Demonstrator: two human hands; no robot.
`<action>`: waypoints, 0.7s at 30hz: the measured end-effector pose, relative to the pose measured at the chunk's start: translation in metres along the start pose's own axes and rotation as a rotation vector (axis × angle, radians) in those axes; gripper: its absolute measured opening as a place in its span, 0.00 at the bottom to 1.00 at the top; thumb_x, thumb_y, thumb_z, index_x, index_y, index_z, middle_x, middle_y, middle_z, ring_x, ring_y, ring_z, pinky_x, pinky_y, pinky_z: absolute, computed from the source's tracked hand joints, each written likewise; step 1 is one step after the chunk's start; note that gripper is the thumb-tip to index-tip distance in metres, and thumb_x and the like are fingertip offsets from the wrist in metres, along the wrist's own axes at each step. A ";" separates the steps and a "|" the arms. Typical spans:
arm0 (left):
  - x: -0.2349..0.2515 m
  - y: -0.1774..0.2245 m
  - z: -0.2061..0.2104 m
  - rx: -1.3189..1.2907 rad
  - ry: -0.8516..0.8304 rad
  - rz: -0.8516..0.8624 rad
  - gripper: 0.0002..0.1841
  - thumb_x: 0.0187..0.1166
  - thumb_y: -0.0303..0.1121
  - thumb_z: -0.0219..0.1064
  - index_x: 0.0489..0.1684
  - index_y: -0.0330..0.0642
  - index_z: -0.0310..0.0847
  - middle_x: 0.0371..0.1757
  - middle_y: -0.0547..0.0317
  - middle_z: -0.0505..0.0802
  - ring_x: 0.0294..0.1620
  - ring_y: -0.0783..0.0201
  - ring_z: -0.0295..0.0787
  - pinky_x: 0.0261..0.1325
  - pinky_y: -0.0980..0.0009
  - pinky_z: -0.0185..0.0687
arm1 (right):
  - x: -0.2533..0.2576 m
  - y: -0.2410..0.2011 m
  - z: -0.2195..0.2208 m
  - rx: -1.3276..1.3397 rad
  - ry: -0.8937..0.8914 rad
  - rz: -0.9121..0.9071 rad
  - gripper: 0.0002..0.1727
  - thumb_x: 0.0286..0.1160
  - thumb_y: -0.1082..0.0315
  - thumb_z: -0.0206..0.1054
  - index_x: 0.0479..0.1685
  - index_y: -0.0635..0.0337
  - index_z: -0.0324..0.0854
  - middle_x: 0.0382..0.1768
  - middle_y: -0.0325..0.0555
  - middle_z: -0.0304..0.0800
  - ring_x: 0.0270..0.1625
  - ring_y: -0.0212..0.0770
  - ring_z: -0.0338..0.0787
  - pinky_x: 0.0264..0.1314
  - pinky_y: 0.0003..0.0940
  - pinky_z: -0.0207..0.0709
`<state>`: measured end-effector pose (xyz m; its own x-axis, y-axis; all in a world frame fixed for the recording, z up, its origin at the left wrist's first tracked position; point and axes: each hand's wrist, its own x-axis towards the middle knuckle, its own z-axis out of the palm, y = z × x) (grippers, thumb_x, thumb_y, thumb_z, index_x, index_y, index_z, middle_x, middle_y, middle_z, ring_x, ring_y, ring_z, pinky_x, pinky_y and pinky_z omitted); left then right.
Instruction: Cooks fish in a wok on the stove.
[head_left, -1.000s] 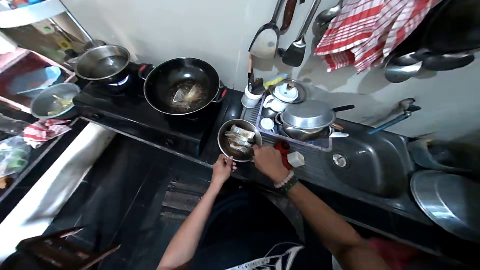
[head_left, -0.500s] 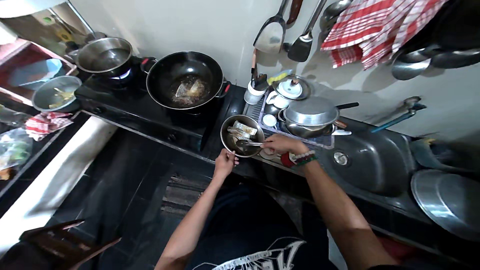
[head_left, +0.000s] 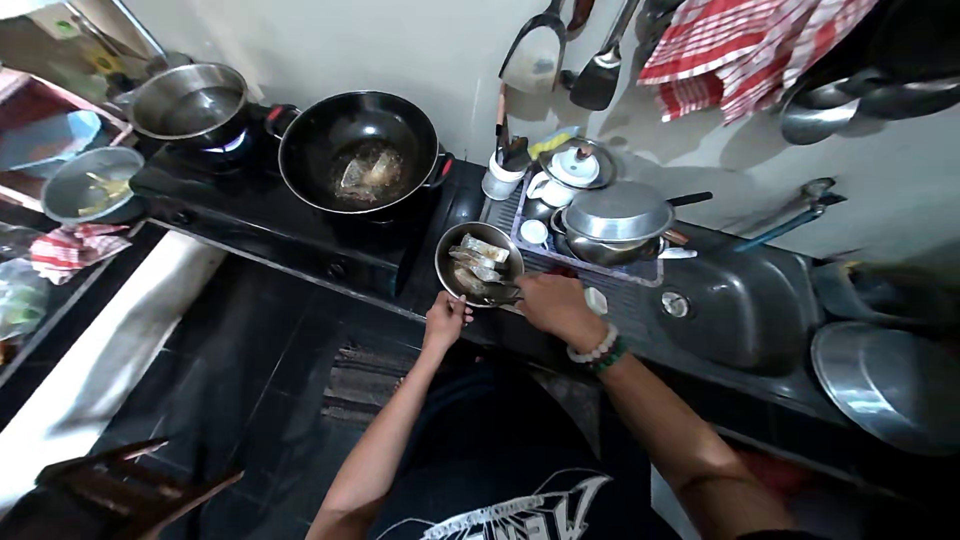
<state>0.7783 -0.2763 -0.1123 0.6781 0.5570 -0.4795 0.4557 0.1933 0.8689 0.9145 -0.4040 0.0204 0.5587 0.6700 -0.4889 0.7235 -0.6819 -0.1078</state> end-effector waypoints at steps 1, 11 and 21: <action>0.000 -0.001 0.000 -0.002 -0.002 -0.002 0.14 0.93 0.37 0.56 0.61 0.32 0.74 0.43 0.51 0.95 0.41 0.61 0.97 0.49 0.64 0.95 | 0.001 -0.006 0.004 -0.027 0.018 -0.010 0.18 0.80 0.63 0.67 0.64 0.62 0.84 0.57 0.66 0.88 0.59 0.69 0.88 0.55 0.69 0.78; 0.000 -0.001 0.000 -0.005 0.007 0.014 0.13 0.93 0.36 0.56 0.59 0.33 0.74 0.43 0.51 0.95 0.39 0.62 0.97 0.47 0.65 0.94 | 0.004 -0.039 0.034 -0.229 0.166 -0.059 0.17 0.82 0.80 0.53 0.64 0.75 0.79 0.55 0.71 0.84 0.52 0.67 0.90 0.46 0.57 0.83; -0.002 0.002 0.004 0.017 0.018 0.032 0.13 0.93 0.37 0.56 0.58 0.34 0.74 0.42 0.53 0.95 0.38 0.64 0.97 0.46 0.66 0.95 | 0.011 -0.012 0.048 -0.109 0.137 -0.048 0.21 0.83 0.75 0.55 0.73 0.73 0.72 0.61 0.73 0.82 0.56 0.71 0.89 0.50 0.64 0.83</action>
<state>0.7805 -0.2801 -0.1105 0.6823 0.5771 -0.4488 0.4435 0.1612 0.8817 0.8929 -0.4025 -0.0253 0.5668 0.7401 -0.3618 0.7865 -0.6169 -0.0298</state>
